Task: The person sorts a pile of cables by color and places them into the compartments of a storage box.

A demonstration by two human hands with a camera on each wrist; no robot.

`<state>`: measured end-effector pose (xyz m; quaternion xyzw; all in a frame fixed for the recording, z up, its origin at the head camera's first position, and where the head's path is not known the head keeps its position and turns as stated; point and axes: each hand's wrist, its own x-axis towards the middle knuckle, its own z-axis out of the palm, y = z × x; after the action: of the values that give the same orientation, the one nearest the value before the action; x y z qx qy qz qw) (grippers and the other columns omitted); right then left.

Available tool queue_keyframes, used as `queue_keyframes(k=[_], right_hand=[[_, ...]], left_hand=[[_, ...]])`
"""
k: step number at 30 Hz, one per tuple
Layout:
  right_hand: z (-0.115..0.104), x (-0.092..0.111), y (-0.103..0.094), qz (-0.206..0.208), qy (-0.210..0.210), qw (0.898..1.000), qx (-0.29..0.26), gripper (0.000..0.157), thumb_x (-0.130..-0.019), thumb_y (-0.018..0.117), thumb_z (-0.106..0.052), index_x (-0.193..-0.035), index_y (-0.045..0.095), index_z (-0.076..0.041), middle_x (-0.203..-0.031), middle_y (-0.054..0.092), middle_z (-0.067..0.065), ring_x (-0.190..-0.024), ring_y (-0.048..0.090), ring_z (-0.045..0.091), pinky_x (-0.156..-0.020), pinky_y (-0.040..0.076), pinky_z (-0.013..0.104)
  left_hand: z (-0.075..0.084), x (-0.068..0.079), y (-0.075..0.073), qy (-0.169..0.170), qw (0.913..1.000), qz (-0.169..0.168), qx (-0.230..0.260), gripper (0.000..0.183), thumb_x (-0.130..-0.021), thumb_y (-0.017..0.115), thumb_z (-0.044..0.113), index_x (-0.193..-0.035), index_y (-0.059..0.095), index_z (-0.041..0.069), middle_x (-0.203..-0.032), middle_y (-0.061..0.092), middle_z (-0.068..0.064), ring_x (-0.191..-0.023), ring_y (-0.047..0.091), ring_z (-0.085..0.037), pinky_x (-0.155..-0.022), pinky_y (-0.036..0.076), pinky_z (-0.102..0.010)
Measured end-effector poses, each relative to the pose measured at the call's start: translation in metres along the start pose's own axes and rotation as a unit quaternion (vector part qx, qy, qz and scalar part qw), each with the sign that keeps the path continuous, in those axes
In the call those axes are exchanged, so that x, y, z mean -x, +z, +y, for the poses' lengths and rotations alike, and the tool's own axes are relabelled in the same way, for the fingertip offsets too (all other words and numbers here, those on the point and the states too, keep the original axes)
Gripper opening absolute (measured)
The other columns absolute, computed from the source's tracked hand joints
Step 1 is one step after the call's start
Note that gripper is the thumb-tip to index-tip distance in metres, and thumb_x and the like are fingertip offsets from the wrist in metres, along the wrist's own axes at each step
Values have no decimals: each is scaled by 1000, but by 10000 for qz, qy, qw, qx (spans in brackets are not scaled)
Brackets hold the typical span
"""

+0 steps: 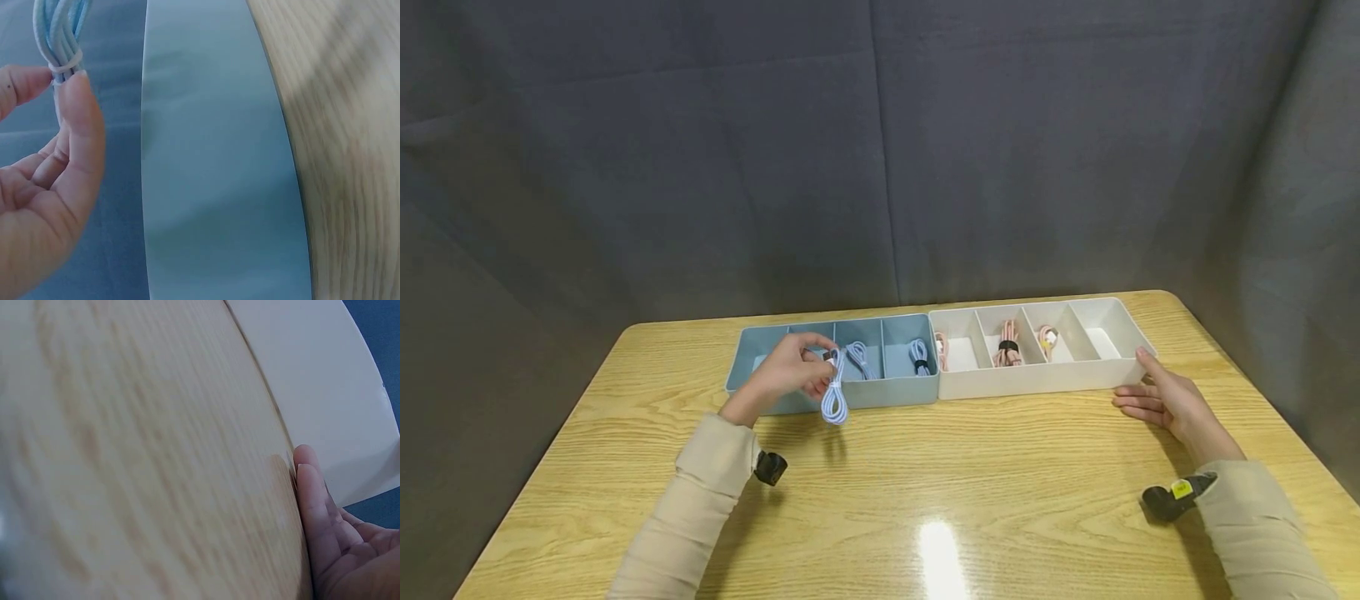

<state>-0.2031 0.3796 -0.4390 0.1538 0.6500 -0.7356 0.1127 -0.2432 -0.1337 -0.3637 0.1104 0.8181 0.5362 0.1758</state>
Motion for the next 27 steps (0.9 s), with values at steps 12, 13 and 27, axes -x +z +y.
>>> queue_keyframes(k=[12,13,27], right_hand=[[0,0,1,35,-12,9999,137,61,-85,49,-55,-114,36,-3,-72,68,3,-67,67,16,-66,55,30],[0,0,1,51,-12,9998,180,63,-85,48,-56,-116,35,-3,-72,68,2,-67,67,16,-66,55,30],[-1,1,0,13,-8,9999,134,62,-84,49,-56,-113,36,-4,-72,68,3,-68,67,16,-67,55,30]], left_hand=[[-13,-16,-19,-207,9977,633,86,36,-83,54,4,-118,50,-2,-62,60,-8,-52,58,-16,-56,54,-35],[-14,-17,-21,-212,9973,688,141,36,-83,54,3,-118,49,-3,-62,59,-7,-52,57,-16,-55,54,-33],[-21,-27,-38,-97,9936,1092,256,39,-87,54,6,-122,45,-7,-69,58,-7,-54,56,-14,-56,54,-28]])
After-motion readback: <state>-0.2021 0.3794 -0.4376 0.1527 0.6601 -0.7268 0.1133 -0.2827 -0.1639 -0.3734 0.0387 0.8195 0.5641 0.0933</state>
